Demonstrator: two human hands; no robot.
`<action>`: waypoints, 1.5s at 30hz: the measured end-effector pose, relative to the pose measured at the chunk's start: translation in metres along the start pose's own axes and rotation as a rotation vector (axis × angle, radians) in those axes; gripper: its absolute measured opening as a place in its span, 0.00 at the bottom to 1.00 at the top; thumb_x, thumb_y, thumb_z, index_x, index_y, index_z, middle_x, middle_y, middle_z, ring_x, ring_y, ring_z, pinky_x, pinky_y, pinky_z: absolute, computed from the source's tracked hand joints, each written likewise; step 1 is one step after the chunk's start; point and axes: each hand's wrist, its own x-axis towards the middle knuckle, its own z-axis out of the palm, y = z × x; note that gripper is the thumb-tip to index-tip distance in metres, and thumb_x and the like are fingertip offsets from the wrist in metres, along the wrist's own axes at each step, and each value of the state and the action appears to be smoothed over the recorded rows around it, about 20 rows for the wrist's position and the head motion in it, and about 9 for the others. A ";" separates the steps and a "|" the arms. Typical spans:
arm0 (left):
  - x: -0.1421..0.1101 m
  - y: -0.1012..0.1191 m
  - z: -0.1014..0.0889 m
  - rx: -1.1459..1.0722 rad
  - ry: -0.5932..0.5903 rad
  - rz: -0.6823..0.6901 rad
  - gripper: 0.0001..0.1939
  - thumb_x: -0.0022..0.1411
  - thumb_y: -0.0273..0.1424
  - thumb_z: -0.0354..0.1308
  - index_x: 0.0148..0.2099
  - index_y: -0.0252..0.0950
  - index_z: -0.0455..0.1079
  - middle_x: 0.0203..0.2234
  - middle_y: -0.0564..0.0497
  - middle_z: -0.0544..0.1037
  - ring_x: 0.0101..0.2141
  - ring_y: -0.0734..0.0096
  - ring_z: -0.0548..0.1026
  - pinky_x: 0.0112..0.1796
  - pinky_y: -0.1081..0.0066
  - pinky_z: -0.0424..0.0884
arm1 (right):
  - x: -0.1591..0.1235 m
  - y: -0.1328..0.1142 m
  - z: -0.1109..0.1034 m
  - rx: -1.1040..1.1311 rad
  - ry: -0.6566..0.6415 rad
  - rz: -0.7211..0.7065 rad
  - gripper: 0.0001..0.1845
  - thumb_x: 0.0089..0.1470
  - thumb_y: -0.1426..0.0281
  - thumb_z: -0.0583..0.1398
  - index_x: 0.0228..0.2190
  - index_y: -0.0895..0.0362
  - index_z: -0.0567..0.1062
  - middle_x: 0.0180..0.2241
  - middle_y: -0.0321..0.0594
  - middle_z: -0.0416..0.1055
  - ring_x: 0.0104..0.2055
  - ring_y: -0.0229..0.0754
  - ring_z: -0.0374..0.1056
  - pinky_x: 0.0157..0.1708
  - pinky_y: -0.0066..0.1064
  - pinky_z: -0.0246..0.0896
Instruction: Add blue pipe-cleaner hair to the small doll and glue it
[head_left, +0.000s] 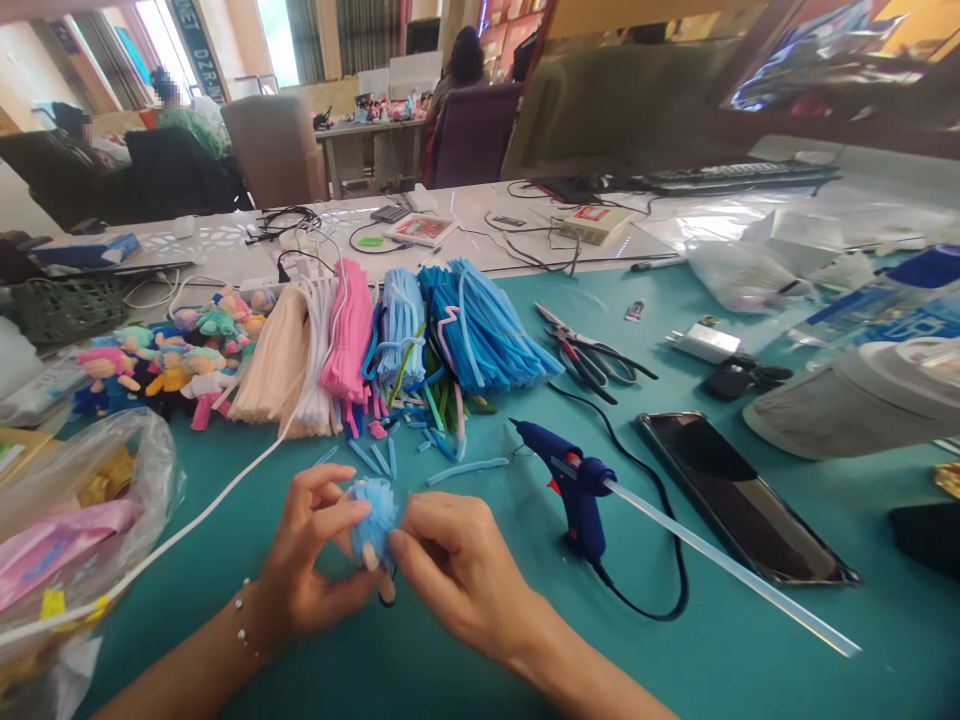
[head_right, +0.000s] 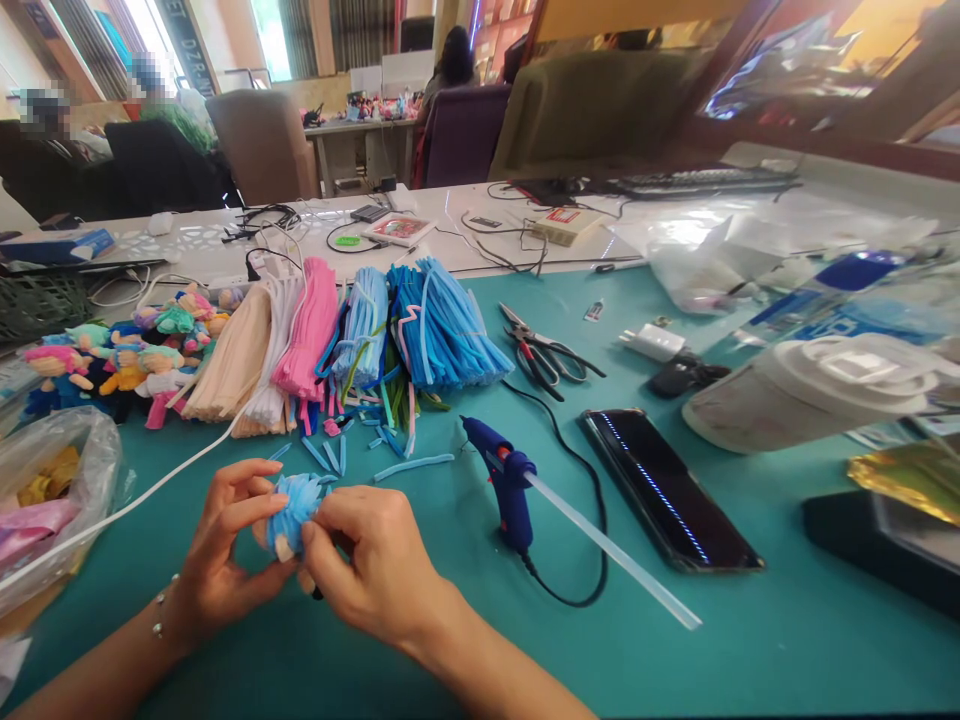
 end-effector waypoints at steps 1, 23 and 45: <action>0.000 0.000 0.000 0.000 0.001 -0.002 0.18 0.61 0.30 0.62 0.53 0.43 0.66 0.51 0.42 0.67 0.36 0.67 0.72 0.37 0.64 0.74 | 0.000 0.001 0.000 -0.002 0.000 0.004 0.18 0.58 0.77 0.54 0.17 0.55 0.63 0.15 0.30 0.61 0.18 0.32 0.54 0.21 0.24 0.50; 0.003 -0.015 0.009 -0.002 -0.142 -0.518 0.09 0.57 0.35 0.61 0.40 0.39 0.74 0.34 0.49 0.75 0.35 0.63 0.76 0.37 0.66 0.73 | 0.004 0.008 -0.003 0.304 -0.115 0.349 0.17 0.59 0.67 0.55 0.20 0.57 0.70 0.18 0.31 0.62 0.22 0.33 0.55 0.23 0.25 0.52; 0.001 -0.006 0.000 -0.204 0.016 -0.235 0.03 0.64 0.29 0.61 0.36 0.39 0.76 0.30 0.51 0.74 0.32 0.69 0.74 0.34 0.69 0.73 | -0.002 0.017 0.006 0.205 -0.084 0.357 0.12 0.60 0.62 0.60 0.29 0.57 0.74 0.21 0.33 0.71 0.21 0.35 0.67 0.22 0.25 0.56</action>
